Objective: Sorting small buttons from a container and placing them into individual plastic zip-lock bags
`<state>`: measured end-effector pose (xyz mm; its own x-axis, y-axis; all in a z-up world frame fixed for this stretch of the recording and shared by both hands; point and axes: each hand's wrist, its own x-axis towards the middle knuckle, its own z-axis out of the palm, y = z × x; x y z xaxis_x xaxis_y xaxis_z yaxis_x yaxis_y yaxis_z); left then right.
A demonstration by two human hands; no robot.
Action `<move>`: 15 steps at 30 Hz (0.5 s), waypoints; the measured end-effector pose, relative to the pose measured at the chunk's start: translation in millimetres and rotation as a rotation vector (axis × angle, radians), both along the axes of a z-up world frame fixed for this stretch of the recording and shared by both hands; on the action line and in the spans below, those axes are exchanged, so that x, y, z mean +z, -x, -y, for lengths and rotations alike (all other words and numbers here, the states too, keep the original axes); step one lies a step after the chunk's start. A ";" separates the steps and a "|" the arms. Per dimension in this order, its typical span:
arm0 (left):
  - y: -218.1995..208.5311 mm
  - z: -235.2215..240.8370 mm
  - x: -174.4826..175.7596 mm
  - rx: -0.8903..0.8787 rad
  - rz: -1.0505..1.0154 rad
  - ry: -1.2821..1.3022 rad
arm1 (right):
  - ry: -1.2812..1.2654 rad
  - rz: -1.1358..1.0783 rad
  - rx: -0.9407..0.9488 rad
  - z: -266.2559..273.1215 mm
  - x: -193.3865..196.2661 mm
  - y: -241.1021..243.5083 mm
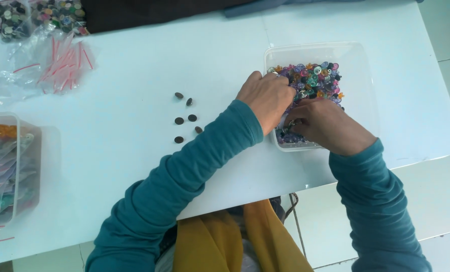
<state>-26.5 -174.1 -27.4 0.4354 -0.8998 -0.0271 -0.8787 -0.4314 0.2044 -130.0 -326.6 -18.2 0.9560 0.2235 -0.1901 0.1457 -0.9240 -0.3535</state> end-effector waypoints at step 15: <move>3.9 16.4 22.0 0.036 0.043 -0.278 | 0.082 -0.135 -0.251 25.5 41.5 13.6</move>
